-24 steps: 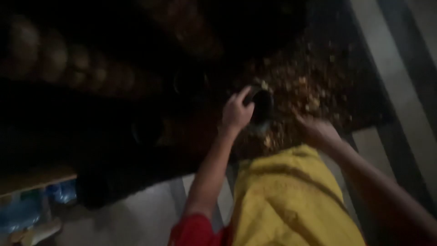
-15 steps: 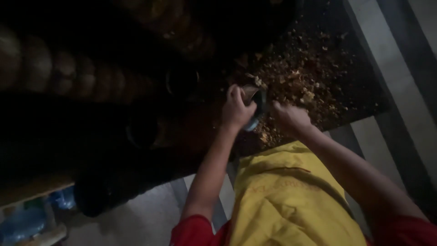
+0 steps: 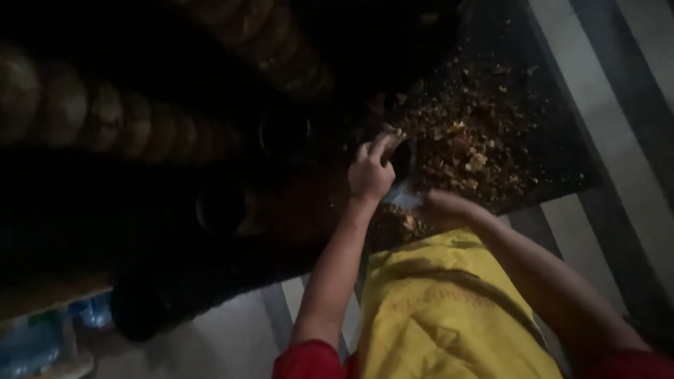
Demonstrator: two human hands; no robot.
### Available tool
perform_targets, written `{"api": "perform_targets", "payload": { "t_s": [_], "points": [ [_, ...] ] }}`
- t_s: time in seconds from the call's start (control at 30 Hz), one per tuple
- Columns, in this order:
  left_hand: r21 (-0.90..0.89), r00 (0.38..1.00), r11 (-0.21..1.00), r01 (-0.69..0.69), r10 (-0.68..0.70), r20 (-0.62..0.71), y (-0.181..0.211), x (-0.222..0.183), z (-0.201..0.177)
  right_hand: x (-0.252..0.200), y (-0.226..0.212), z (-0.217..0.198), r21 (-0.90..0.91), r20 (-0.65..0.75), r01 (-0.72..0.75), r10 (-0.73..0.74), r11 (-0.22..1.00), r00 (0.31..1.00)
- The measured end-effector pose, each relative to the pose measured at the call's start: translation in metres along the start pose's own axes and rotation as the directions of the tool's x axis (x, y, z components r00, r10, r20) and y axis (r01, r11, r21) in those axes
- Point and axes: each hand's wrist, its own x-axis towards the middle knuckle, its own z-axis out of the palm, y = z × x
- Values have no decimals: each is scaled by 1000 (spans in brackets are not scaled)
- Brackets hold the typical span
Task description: The recorder uses a scraping tool to remove coconut meat from shells and then stacks the emptied shells.
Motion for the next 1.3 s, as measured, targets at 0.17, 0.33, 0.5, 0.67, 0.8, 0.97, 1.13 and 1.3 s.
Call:
{"api": "perform_targets", "payload": {
  "t_s": [0.17, 0.33, 0.5, 0.67, 0.8, 0.97, 1.13, 1.3],
  "points": [
    [30, 999, 999, 15, -16, 28, 1, -23, -38, -9, -2, 27, 86, 116, 32, -42, 996, 992],
    [54, 856, 967, 249, -246, 455, 12, -8, -59, -46, -47, -36, -107, 33, -25, 29, 994, 999],
    [-53, 994, 995, -87, 83, -76, -18, -18, -1, 0, -5, 31, 96, 313, 29, -58, 995, 948],
    [16, 997, 1000, -19, 20, -69, -5, -31, -9, 3, 1, 56, 47, 44, 16, -18, 999, 999],
    [63, 979, 995, -81, 91, -181, -1, -52, -3, -24, -1, 41, 106, 23, 25, -28, 994, 999],
    [110, 959, 988, -107, 131, -251, -4, -55, -2, -50, -10, 22, 189, -19, 19, -16, 982, 1000],
    [129, 965, 989, -75, 105, -241, -4, -61, -17, 4, 19, 148, 63, 168, 540, -542, 839, 823],
    [-129, 999, 990, 53, -53, 2, -19, -39, -9, -75, -88, -81, -52, 71, 35, -32, 998, 997]
  ]
}}
